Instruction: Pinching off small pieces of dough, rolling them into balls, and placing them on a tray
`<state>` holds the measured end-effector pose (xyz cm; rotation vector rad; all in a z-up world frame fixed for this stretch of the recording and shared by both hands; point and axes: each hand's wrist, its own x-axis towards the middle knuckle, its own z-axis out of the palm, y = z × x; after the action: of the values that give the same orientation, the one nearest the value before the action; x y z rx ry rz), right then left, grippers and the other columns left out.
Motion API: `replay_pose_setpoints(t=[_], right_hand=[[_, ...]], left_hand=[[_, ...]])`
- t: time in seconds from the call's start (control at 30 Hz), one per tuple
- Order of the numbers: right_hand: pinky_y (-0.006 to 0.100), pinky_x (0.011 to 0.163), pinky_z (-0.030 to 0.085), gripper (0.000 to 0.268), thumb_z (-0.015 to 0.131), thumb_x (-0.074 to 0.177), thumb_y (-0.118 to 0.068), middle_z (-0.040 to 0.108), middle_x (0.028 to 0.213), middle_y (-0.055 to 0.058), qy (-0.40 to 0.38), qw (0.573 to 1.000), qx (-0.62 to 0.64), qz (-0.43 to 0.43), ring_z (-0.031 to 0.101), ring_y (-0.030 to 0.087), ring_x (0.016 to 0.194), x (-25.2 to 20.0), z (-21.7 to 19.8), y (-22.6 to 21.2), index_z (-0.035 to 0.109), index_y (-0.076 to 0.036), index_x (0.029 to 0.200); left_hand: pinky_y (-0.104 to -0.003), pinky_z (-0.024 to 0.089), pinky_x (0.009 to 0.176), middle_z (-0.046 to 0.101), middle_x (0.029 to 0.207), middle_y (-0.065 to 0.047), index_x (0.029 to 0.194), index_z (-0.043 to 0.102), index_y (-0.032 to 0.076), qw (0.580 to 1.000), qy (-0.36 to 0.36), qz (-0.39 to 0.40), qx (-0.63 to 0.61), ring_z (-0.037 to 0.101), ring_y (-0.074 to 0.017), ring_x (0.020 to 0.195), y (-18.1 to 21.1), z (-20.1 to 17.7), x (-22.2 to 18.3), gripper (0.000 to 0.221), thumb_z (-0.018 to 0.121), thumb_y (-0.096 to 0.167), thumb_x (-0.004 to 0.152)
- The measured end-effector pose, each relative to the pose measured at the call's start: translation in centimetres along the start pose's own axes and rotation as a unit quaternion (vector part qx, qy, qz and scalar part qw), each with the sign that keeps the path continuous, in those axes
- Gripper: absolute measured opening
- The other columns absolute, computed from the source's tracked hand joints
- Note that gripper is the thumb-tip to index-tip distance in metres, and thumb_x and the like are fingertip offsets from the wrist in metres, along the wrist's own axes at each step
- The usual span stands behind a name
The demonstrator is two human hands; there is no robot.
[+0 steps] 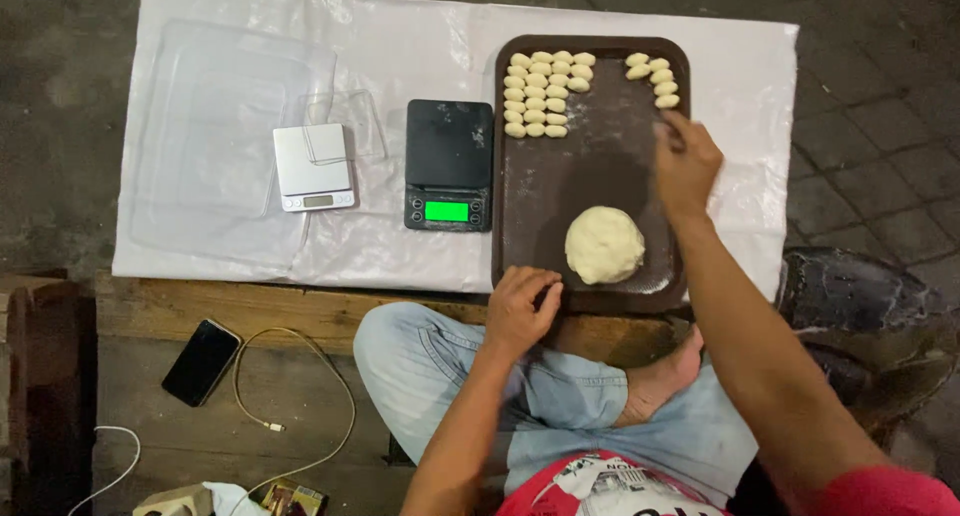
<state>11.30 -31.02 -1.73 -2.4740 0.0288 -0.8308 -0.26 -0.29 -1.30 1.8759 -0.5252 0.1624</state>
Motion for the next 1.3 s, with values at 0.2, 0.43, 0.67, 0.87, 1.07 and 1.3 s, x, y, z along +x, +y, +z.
replay_pose_setpoints(t=[0.2, 0.43, 0.67, 0.87, 1.07, 1.3], right_hand=[[0.042, 0.093, 0.050, 0.036, 0.086, 0.084, 0.006, 0.075, 0.110, 0.019, 0.141, 0.983, -0.120, 0.002, 0.070, 0.036, 0.101, -12.4, -9.5, 7.5, 0.080, -0.001, 0.118], [0.055, 0.095, 0.049, 0.049, 0.068, 0.102, -0.033, 0.068, 0.123, 0.029, -0.057, 0.914, -0.066, 0.396, 0.063, 0.047, 0.116, -17.9, -13.9, 8.5, 0.067, 0.000, 0.139], [0.044, 0.079, 0.054, 0.040, 0.082, 0.090, -0.031, 0.075, 0.103, 0.009, -0.065, 0.886, -0.049, 0.456, 0.071, 0.033, 0.099, -19.4, -12.8, 13.5, 0.076, -0.018, 0.127], [0.044, 0.080, 0.055, 0.043, 0.083, 0.088, -0.025, 0.075, 0.105, 0.011, -0.046, 0.857, 0.011, 0.513, 0.071, 0.030, 0.098, -19.6, -13.5, 12.1, 0.073, -0.012, 0.127], [0.052, 0.081, 0.054, 0.032, 0.081, 0.095, -0.024, 0.075, 0.106, 0.019, -0.083, 0.905, -0.078, 0.410, 0.070, 0.042, 0.103, -19.4, -13.3, 12.3, 0.076, -0.008, 0.122], [0.048, 0.107, 0.034, 0.041, 0.092, 0.082, -0.003, 0.071, 0.112, 0.013, 0.087, 0.978, -0.131, 0.138, 0.065, 0.034, 0.106, -16.7, -12.7, -0.1, 0.077, -0.009, 0.120]], left_hand=[[-0.039, 0.052, 0.074, 0.065, 0.092, -0.005, 0.102, 0.074, 0.013, 0.989, -0.040, 0.093, 0.103, 0.063, -0.0273, 0.084, 0.9, -0.6, -1.2, 0.019, 0.079, 0.027, 0.089], [-0.042, 0.049, 0.092, 0.062, 0.113, -0.007, 0.118, 0.068, 0.015, 0.958, -0.135, 0.073, 0.243, 0.062, -0.0302, 0.101, -1.2, 0.8, -4.7, 0.028, 0.072, 0.015, 0.090], [-0.043, 0.049, 0.091, 0.062, 0.110, -0.008, 0.117, 0.067, 0.014, 0.960, -0.112, 0.082, 0.244, 0.063, -0.0315, 0.100, -1.8, 0.9, -4.9, 0.024, 0.067, 0.019, 0.094], [-0.041, 0.047, 0.099, 0.060, 0.114, -0.005, 0.119, 0.066, 0.016, 0.957, -0.112, 0.038, 0.266, 0.061, -0.0297, 0.107, -1.2, 0.6, -5.5, 0.027, 0.068, 0.016, 0.092], [-0.039, 0.048, 0.099, 0.060, 0.112, -0.007, 0.118, 0.068, 0.012, 0.959, -0.114, 0.014, 0.260, 0.061, -0.0294, 0.110, 0.5, -0.1, -4.9, 0.027, 0.070, 0.008, 0.091], [-0.043, 0.049, 0.102, 0.060, 0.121, -0.012, 0.127, 0.066, 0.009, 0.961, -0.072, 0.060, 0.260, 0.061, -0.0315, 0.114, 2.2, -0.2, -4.3, 0.044, 0.080, 0.018, 0.086]])
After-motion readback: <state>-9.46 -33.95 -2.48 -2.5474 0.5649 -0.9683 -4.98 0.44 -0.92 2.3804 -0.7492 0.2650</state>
